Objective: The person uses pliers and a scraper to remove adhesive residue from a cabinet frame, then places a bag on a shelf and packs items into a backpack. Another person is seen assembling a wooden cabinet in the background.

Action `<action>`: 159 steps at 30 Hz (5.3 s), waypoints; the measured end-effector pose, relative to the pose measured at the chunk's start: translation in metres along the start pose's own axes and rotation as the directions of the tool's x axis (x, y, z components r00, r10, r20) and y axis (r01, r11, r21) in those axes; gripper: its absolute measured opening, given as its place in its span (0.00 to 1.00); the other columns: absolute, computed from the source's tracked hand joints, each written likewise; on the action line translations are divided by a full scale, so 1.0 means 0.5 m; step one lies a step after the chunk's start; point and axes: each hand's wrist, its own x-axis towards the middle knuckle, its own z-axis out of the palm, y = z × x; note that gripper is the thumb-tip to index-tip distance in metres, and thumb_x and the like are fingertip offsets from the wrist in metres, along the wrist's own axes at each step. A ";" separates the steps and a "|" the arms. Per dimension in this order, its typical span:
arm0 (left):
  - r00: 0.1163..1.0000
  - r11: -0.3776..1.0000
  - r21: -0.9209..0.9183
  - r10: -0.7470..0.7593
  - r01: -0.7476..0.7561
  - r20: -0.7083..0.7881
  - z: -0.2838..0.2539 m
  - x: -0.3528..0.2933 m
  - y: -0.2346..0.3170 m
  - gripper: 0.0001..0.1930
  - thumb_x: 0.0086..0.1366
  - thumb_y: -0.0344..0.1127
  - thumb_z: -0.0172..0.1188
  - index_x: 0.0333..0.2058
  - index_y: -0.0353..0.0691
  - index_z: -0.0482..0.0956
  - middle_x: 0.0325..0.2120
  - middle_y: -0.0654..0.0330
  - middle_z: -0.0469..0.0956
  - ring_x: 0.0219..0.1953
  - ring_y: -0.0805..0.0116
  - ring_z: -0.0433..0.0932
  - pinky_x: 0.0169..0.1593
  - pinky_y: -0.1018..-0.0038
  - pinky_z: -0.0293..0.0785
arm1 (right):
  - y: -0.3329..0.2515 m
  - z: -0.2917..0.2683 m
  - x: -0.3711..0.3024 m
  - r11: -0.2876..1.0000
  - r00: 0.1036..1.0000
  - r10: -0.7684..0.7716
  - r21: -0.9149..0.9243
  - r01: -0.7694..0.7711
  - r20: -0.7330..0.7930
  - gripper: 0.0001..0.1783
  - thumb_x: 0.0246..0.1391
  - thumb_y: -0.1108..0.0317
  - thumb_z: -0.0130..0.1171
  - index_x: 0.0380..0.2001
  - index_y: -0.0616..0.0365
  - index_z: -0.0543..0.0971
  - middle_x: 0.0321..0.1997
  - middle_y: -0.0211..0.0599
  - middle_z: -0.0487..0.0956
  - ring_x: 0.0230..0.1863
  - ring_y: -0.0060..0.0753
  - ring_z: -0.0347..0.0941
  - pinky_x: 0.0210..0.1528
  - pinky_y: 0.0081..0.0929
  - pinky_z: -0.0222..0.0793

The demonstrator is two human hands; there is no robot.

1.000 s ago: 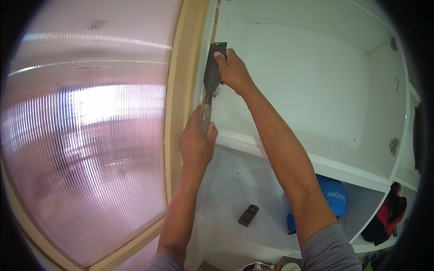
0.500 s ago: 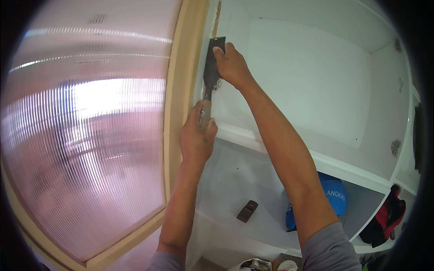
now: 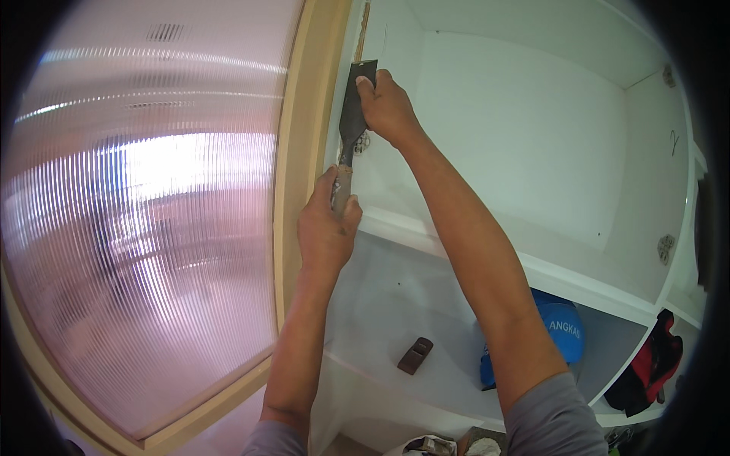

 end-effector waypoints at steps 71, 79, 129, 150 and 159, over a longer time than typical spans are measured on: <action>0.992 0.991 -0.063 0.120 -0.122 -0.022 0.061 0.117 0.035 0.29 0.67 0.32 0.66 0.66 0.39 0.72 0.47 0.42 0.84 0.48 0.51 0.85 0.55 0.61 0.78 | 0.054 -0.006 0.154 0.996 0.988 -0.083 -0.021 0.081 -0.131 0.24 0.73 0.52 0.52 0.42 0.69 0.74 0.31 0.51 0.82 0.26 0.41 0.81 0.30 0.39 0.78; 0.979 0.976 -0.085 0.194 -0.199 -0.065 0.069 0.114 0.017 0.29 0.67 0.30 0.66 0.65 0.37 0.72 0.48 0.43 0.84 0.46 0.49 0.85 0.54 0.63 0.79 | 0.012 -0.018 0.128 0.999 0.997 -0.025 -0.045 0.021 -0.079 0.27 0.71 0.51 0.49 0.49 0.71 0.75 0.42 0.67 0.84 0.49 0.69 0.82 0.54 0.57 0.76; 0.940 0.946 0.039 0.325 -0.323 -0.107 0.115 0.211 0.039 0.28 0.67 0.32 0.64 0.64 0.36 0.70 0.40 0.42 0.83 0.40 0.46 0.86 0.47 0.58 0.80 | 0.028 -0.033 0.217 0.978 0.979 -0.089 -0.200 0.052 -0.185 0.28 0.72 0.47 0.47 0.50 0.67 0.76 0.47 0.64 0.85 0.52 0.67 0.82 0.55 0.57 0.76; 0.867 0.873 0.083 0.488 -0.481 -0.100 0.120 0.222 0.059 0.36 0.69 0.34 0.62 0.73 0.36 0.61 0.50 0.39 0.82 0.54 0.38 0.82 0.56 0.51 0.77 | -0.008 -0.035 0.163 0.999 0.950 -0.012 0.025 0.021 -0.312 0.26 0.71 0.52 0.49 0.46 0.70 0.75 0.42 0.67 0.84 0.47 0.69 0.83 0.52 0.59 0.77; 0.961 0.949 -0.156 0.263 -0.273 -0.083 0.105 0.187 0.101 0.30 0.71 0.33 0.63 0.69 0.30 0.70 0.57 0.39 0.81 0.59 0.49 0.82 0.62 0.62 0.76 | -0.015 -0.026 0.145 0.996 0.951 0.035 0.086 -0.009 -0.307 0.25 0.71 0.51 0.49 0.47 0.69 0.73 0.42 0.66 0.84 0.47 0.70 0.83 0.51 0.59 0.78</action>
